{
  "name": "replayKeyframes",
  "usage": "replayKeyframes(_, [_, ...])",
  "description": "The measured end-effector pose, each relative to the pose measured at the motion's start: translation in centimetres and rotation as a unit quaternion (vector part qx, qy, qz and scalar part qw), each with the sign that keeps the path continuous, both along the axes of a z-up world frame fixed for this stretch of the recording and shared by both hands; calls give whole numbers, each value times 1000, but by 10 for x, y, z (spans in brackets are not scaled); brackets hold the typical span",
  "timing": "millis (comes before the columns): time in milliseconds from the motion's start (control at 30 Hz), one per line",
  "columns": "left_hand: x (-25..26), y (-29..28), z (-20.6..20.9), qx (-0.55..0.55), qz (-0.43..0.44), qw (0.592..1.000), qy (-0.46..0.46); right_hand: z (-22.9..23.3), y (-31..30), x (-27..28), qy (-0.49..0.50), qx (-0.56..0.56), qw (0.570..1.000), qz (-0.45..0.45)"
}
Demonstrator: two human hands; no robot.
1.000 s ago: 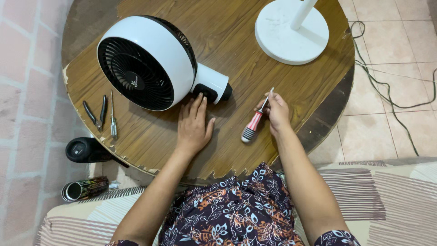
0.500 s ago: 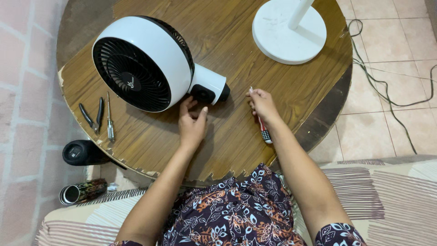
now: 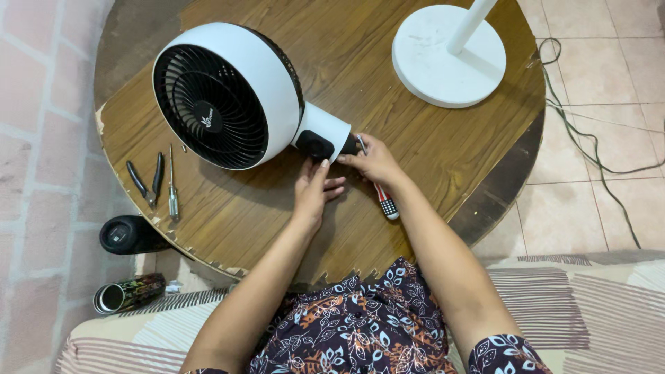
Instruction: The person uses a screwdriver to remove screws from the base and neck of a white pedestal fan, detaches the stand, and removes a black plastic component from the base. Screws and parts are placed on the table.
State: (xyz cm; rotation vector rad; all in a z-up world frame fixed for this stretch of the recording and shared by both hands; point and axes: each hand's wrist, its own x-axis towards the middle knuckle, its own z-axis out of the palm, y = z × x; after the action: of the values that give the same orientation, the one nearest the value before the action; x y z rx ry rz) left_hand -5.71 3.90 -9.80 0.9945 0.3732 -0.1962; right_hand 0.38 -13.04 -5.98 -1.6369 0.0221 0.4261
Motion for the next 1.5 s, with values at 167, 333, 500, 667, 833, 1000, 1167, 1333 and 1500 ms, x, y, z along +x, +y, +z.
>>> replayKeyframes(167, [10,2,-4,60,-17,998,-10,-6,-5,-1,-20,-16,1000,12])
replayKeyframes(333, [8,0,-4,86,-20,996,-29,2,-11,-9,-10,-62,998,27])
replayKeyframes(500, [9,2,3,41,-12,999,-2,9,-12,-16,-3,-89,994,58])
replayKeyframes(667, [11,6,6,-40,-64,996,-55,14,-2,-24,-13,-125,989,83])
replayKeyframes(833, [14,10,1,-68,-64,994,-54,22,-5,-38,-82,-271,957,62])
replayKeyframes(1000, [15,14,-9,-75,-61,993,-68,24,-27,-46,-273,-358,889,81])
replayKeyframes(1167, [16,15,-18,-101,-67,990,-71,14,-45,-57,-341,-436,830,64])
replayKeyframes(1333, [14,21,-22,-124,-73,986,-83,12,-55,-67,-354,-457,815,48])
replayKeyframes(1500, [12,21,-19,-124,-55,987,-89,20,-70,-79,-298,-512,805,-17])
